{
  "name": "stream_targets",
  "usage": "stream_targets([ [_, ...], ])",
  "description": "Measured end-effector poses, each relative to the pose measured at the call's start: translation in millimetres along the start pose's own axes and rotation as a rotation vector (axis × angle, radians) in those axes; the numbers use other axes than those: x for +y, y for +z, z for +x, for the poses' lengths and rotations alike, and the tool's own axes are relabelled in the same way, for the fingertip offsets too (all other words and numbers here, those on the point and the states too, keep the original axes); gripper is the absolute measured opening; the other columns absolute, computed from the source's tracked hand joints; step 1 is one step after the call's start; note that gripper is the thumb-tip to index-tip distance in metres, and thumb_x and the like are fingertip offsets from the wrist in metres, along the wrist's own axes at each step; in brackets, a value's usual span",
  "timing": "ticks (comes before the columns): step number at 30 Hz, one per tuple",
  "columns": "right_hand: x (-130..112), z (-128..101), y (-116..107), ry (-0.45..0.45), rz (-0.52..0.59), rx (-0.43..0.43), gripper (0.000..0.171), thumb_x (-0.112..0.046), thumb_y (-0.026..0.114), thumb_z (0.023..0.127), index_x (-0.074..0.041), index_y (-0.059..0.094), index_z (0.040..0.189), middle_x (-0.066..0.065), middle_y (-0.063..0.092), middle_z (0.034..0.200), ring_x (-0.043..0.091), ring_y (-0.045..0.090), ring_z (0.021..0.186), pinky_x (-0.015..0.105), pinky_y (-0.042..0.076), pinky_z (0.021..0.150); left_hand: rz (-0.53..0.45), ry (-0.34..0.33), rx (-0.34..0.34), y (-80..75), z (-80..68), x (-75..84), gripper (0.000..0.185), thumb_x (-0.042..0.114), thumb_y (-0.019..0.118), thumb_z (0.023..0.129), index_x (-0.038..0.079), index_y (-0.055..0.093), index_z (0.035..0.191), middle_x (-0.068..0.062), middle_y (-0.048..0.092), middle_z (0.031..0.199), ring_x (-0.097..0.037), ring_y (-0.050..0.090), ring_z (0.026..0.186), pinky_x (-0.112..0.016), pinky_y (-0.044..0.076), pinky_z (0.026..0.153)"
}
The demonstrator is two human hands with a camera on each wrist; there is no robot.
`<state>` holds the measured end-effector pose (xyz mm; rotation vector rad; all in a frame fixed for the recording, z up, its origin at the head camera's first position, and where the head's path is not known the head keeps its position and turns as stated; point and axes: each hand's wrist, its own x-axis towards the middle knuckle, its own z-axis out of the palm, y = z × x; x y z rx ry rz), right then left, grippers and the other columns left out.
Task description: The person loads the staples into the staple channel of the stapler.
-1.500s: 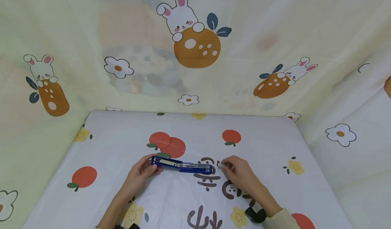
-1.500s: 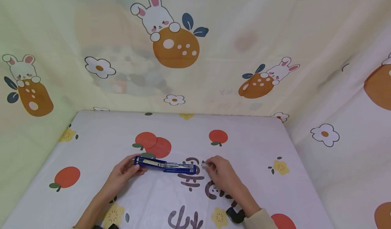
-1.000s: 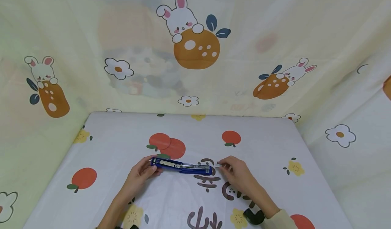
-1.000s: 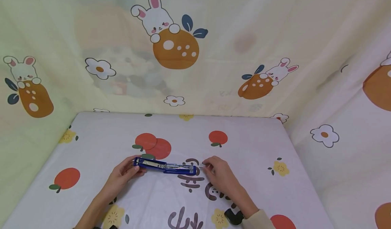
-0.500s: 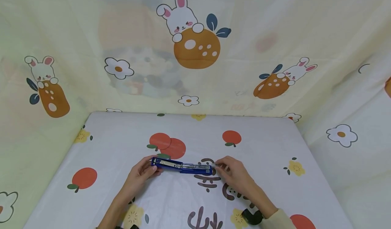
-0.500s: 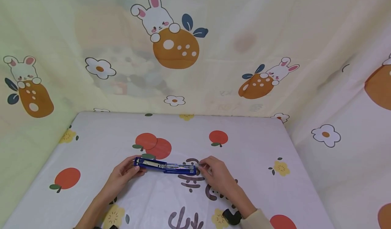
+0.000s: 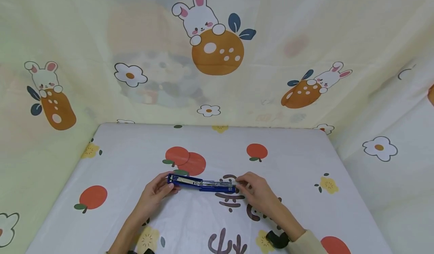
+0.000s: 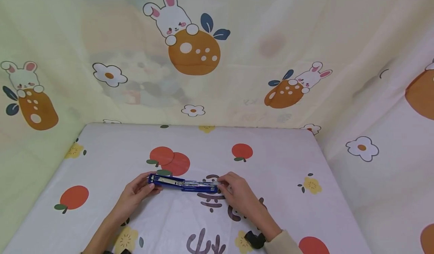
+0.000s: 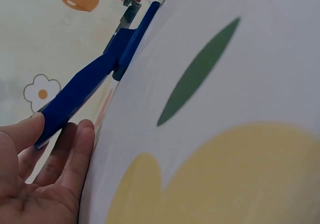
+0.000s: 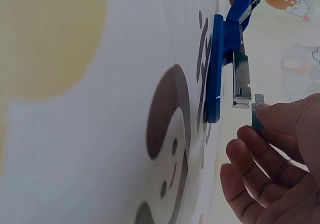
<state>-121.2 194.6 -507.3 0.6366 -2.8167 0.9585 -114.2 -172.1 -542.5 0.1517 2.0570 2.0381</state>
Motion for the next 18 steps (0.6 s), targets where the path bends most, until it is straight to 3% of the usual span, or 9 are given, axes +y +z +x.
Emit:
stream_targets([
  [18,-4.6,4.3,7.7,-0.055,-0.030,0.015,0.018,-0.016,0.073,0.088,-0.016,0.070,0.106,-0.010,0.065,0.095,-0.002,0.059,0.083,0.018,0.057,0.071,0.011,-0.008,0.005,0.1,-0.9,1.7,0.052,0.029,0.062,0.096,0.015,0.044,0.143,-0.019,0.060,0.131,-0.025,0.068,0.112,-0.028,0.057,0.093],
])
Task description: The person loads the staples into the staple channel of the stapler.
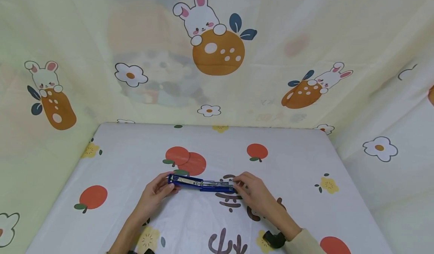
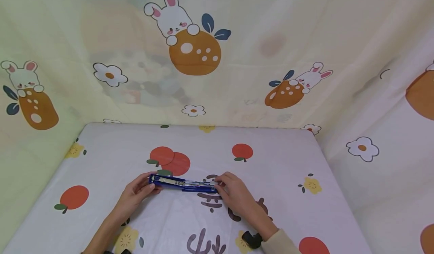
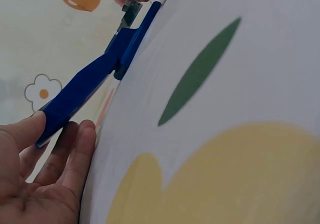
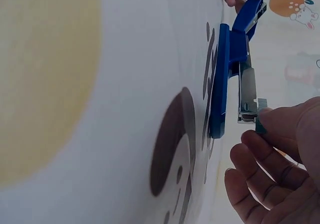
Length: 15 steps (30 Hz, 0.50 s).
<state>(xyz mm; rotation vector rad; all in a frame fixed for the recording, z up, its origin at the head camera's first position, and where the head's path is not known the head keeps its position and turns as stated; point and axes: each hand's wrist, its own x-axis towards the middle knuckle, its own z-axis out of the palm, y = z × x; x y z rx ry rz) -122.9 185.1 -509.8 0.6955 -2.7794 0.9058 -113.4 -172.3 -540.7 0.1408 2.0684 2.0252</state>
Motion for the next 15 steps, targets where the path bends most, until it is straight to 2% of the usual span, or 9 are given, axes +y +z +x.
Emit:
stream_targets([
  [7,-3.4,1.5,1.1,0.041,-0.007,-0.018,0.018,-0.019,0.072,0.089,-0.019,0.070,0.106,-0.013,0.064,0.098,-0.003,0.058,0.084,0.018,0.057,0.073,-0.002,-0.006,-0.001,0.3,0.0,0.3,0.053,0.029,0.062,0.096,0.014,0.044,0.144,-0.018,0.059,0.133,-0.024,0.068,0.114,-0.028,0.057,0.094],
  [15,-4.8,2.4,1.4,0.037,0.004,-0.032,0.017,-0.018,0.072,0.089,-0.019,0.069,0.107,-0.011,0.065,0.100,-0.001,0.060,0.086,0.019,0.058,0.075,-0.006,-0.001,-0.005,0.0,0.1,-0.1,0.053,0.028,0.062,0.096,0.013,0.044,0.144,-0.019,0.058,0.134,-0.025,0.067,0.114,-0.028,0.057,0.094],
])
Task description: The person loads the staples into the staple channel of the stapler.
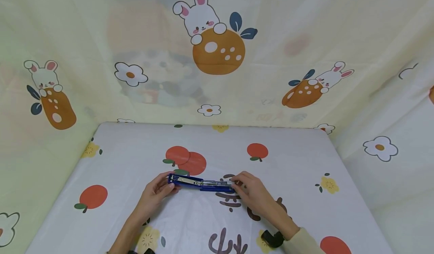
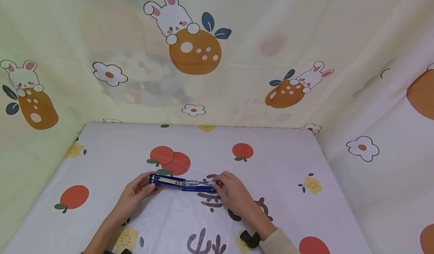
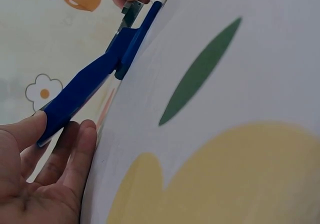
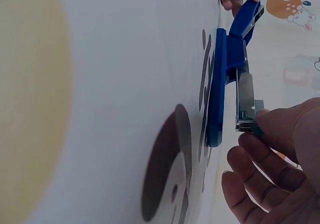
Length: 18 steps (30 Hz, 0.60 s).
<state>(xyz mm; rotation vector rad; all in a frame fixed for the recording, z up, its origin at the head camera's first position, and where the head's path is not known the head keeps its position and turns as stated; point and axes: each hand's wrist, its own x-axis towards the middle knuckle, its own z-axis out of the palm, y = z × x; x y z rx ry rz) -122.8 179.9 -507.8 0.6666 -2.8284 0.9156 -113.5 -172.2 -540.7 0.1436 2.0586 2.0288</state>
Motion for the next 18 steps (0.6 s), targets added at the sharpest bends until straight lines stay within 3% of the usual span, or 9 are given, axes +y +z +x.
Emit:
stream_targets([
  [18,-0.5,1.4,0.6,-0.012,-0.018,-0.014,0.017,-0.020,0.071,0.090,-0.019,0.069,0.107,-0.010,0.064,0.098,-0.001,0.059,0.084,0.015,0.055,0.072,0.015,0.008,0.003,-0.2,0.3,-2.6,0.052,0.030,0.061,0.096,0.014,0.044,0.143,-0.019,0.059,0.133,-0.024,0.068,0.113,-0.027,0.057,0.092],
])
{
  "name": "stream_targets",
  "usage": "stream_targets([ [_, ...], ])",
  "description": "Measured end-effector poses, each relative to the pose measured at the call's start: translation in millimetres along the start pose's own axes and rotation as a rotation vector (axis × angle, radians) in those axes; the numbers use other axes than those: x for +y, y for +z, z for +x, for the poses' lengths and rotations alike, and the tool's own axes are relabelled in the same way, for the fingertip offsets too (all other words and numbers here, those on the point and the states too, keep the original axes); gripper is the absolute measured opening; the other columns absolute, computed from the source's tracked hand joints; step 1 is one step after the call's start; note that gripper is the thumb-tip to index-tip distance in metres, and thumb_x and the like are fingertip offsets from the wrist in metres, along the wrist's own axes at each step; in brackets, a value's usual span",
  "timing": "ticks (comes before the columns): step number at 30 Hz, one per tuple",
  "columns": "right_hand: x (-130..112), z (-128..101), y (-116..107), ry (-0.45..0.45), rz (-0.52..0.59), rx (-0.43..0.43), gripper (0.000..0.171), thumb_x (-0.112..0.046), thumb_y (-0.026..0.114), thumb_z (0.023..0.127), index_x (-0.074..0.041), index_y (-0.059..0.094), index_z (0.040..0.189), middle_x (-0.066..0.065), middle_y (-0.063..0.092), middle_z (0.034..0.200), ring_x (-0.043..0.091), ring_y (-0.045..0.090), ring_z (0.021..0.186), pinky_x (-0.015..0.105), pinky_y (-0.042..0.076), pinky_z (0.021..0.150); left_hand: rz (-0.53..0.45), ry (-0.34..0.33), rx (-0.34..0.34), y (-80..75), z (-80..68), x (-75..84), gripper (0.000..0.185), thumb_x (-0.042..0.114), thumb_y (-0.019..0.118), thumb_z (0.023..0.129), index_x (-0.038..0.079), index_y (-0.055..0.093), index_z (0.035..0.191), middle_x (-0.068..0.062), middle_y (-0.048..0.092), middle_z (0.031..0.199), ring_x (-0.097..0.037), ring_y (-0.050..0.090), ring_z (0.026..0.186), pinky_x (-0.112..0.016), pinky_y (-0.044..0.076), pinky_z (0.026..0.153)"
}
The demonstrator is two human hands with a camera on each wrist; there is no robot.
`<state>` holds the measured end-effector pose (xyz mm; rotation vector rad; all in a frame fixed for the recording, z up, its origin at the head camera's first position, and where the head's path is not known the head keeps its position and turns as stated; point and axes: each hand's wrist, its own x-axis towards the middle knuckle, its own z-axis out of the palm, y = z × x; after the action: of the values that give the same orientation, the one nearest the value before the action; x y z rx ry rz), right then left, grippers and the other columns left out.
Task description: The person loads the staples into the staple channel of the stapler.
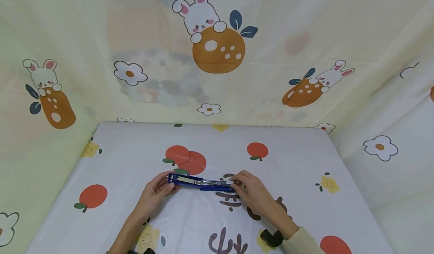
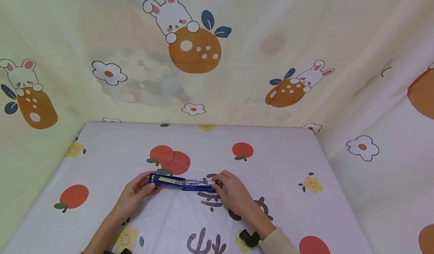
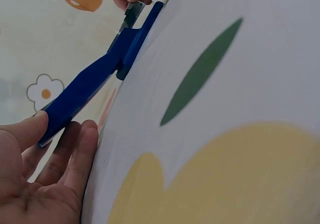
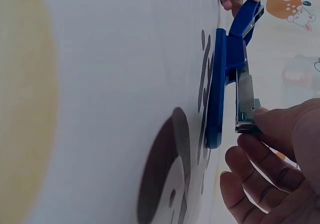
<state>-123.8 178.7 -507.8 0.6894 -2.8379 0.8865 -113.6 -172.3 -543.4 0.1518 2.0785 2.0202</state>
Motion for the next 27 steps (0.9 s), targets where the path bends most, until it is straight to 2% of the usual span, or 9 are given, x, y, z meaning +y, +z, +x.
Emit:
stream_targets([
  [8,-0.6,0.9,0.3,0.000,0.005,0.003,0.017,-0.019,0.072,0.090,-0.019,0.070,0.106,-0.009,0.064,0.098,-0.001,0.059,0.083,0.014,0.055,0.071,-0.003,0.016,-0.003,-0.1,-0.4,0.6,0.052,0.028,0.061,0.096,0.012,0.044,0.143,-0.020,0.060,0.131,-0.026,0.068,0.113,-0.027,0.057,0.092],
  [14,-0.8,1.1,1.1,-0.019,0.016,0.014,0.017,-0.018,0.074,0.088,-0.017,0.070,0.105,-0.007,0.064,0.097,-0.001,0.058,0.081,0.014,0.055,0.069,-0.011,0.003,0.004,0.2,-0.3,0.9,0.052,0.028,0.062,0.096,0.012,0.044,0.143,-0.020,0.059,0.132,-0.025,0.068,0.113,-0.028,0.057,0.092],
  [27,0.4,0.8,2.6,-0.005,0.017,0.016,0.019,-0.018,0.075,0.086,-0.017,0.071,0.104,-0.009,0.064,0.095,-0.001,0.058,0.080,0.014,0.055,0.068,-0.011,-0.017,0.010,0.3,0.3,2.2,0.053,0.029,0.062,0.096,0.012,0.045,0.143,-0.020,0.059,0.131,-0.024,0.068,0.112,-0.027,0.058,0.092],
])
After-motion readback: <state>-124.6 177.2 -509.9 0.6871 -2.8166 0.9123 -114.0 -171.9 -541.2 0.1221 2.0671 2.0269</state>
